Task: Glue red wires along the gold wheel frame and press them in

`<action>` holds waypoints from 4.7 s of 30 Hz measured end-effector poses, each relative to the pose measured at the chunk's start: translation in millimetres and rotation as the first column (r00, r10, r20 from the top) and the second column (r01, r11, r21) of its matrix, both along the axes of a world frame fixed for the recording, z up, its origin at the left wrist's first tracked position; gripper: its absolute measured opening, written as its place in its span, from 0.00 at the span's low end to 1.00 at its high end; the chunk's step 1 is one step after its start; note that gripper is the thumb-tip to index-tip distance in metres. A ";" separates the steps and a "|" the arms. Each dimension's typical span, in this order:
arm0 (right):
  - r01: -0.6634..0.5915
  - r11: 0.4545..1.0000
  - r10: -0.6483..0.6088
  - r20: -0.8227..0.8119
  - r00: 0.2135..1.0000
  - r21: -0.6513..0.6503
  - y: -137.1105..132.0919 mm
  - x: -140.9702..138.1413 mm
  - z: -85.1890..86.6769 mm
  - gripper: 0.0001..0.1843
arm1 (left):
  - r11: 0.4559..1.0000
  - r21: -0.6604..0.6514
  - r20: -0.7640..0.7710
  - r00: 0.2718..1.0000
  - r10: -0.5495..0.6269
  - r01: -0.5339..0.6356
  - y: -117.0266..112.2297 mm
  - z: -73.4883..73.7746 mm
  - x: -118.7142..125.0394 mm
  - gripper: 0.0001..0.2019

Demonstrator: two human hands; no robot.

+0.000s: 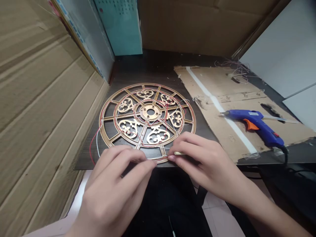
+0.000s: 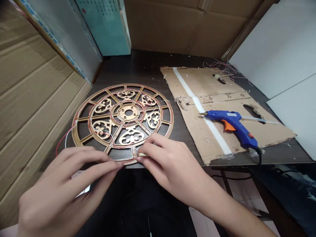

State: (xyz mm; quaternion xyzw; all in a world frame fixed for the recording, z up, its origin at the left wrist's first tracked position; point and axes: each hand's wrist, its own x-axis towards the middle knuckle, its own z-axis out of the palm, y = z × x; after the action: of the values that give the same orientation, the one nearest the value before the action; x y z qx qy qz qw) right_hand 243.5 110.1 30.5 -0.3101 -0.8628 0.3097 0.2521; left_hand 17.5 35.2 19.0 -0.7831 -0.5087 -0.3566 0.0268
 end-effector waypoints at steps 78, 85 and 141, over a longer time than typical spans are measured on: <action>0.133 0.990 -0.118 -0.245 0.962 0.045 1.1 -12.1 3.6 0.13 | 0.989 0.053 -0.057 0.989 -0.134 0.137 7.6 -17.2 12.2 0.12; 0.131 0.991 -0.123 -0.211 0.970 0.025 5.3 -12.8 5.6 0.15 | 0.987 0.020 -0.029 0.987 -0.160 0.161 8.1 -19.2 10.4 0.12; -0.101 0.987 0.061 -0.291 0.955 -0.123 30.2 -18.3 -1.2 0.17 | 0.980 0.067 0.050 0.980 -0.193 0.190 12.0 -24.6 11.3 0.13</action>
State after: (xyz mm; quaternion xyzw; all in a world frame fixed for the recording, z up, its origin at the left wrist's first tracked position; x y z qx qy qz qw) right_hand 225.2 140.3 29.3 -0.2427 -0.8060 0.4198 0.3395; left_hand 28.8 47.2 -5.7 -0.8168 -0.4202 -0.3953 0.0022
